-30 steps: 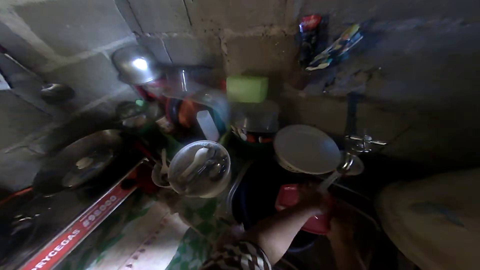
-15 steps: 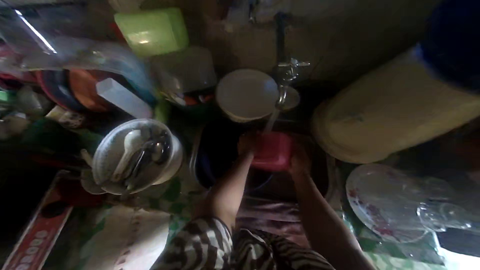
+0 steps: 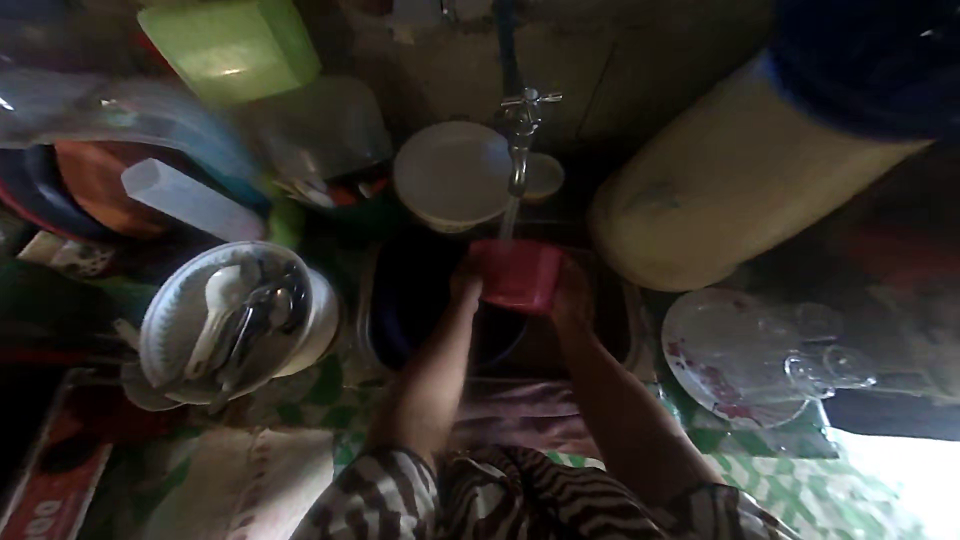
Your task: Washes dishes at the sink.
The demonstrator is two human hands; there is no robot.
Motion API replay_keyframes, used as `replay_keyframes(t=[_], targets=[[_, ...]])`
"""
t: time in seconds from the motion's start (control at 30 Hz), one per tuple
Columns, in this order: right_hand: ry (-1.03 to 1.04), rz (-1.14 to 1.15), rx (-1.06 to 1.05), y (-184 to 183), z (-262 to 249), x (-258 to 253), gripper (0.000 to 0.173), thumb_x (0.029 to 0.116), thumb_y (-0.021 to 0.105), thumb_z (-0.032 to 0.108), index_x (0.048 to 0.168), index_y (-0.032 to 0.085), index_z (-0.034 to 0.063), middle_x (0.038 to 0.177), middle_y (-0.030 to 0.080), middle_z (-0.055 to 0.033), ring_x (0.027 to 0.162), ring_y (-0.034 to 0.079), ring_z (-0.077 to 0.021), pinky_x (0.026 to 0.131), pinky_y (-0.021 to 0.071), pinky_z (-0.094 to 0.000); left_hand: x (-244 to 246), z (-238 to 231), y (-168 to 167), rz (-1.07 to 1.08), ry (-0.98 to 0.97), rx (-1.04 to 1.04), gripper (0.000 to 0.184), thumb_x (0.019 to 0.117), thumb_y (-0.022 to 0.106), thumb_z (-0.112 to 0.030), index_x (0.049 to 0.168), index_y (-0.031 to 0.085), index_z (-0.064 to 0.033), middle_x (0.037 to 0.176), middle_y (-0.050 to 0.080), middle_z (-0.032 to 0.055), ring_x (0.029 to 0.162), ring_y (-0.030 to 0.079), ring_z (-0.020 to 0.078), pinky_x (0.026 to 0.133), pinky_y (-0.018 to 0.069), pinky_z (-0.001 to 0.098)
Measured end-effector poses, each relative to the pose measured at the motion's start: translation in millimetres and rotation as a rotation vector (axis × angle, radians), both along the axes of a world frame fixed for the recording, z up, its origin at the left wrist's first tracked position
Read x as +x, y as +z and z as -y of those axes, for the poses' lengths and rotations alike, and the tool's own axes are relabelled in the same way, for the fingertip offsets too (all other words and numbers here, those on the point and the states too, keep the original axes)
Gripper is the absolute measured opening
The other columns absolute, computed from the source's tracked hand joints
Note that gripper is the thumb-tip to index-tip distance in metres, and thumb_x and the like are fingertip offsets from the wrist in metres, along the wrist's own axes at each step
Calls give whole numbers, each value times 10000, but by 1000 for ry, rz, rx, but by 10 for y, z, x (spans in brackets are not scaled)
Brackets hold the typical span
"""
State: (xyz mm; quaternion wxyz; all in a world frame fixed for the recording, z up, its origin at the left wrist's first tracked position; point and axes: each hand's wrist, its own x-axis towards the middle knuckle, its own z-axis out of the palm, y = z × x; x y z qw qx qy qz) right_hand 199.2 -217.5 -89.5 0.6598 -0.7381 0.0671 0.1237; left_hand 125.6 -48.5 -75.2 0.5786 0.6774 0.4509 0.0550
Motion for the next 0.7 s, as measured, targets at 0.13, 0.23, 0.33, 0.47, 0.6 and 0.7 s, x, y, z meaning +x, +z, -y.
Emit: replay_keyframes(t=[0.13, 0.23, 0.33, 0.47, 0.6, 0.7], targets=[[146, 31, -110, 27, -96, 70, 431, 1087, 496, 347, 1348, 601, 21, 1208, 663, -221, 1082, 653, -315, 949, 536, -515, -154, -140, -67, 80, 107, -9, 455, 1066, 554, -375, 1434, 584, -110, 1387, 614, 186, 1289, 581, 329, 1072, 470, 573], [205, 38, -69, 104, -200, 67, 377, 1090, 495, 275, 1364, 605, 39, 1231, 664, -207, 1094, 655, -291, 947, 544, -506, -272, -210, -107, 161, 179, -84, 448, 1045, 598, -357, 1430, 589, -127, 1332, 647, 175, 1201, 639, 315, 993, 537, 561], [222, 30, -35, 17, -329, 114, 388, 1094, 488, 292, 1367, 614, 47, 1257, 666, -184, 1119, 650, -265, 970, 536, -485, -378, -233, -63, 190, 216, -166, 454, 1039, 609, -313, 1454, 562, -136, 1342, 635, 183, 1189, 636, 331, 962, 543, 562], [247, -6, -51, -14, -441, 72, 409, 1097, 469, 319, 1394, 592, 66, 1267, 659, -194, 1118, 654, -287, 962, 541, -512, -529, -254, -25, 225, 247, -181, 488, 1033, 614, -230, 1503, 514, -143, 1394, 606, 183, 1222, 623, 334, 985, 539, 561], [262, -5, 40, -28, -555, 75, 388, 1092, 491, 283, 1393, 591, 59, 1263, 661, -178, 1101, 654, -248, 955, 544, -460, -747, -258, 103, 227, 319, -282, 476, 1051, 573, -348, 1499, 509, -201, 1416, 582, 162, 1242, 591, 341, 976, 519, 556], [351, 13, 95, 16, -581, 74, 372, 1082, 508, 234, 1417, 590, 95, 1293, 660, -151, 1117, 654, -224, 962, 544, -444, -839, -243, 252, 188, 409, -340, 512, 1077, 469, -480, 1469, 523, -155, 1428, 578, 152, 1272, 574, 331, 985, 507, 552]])
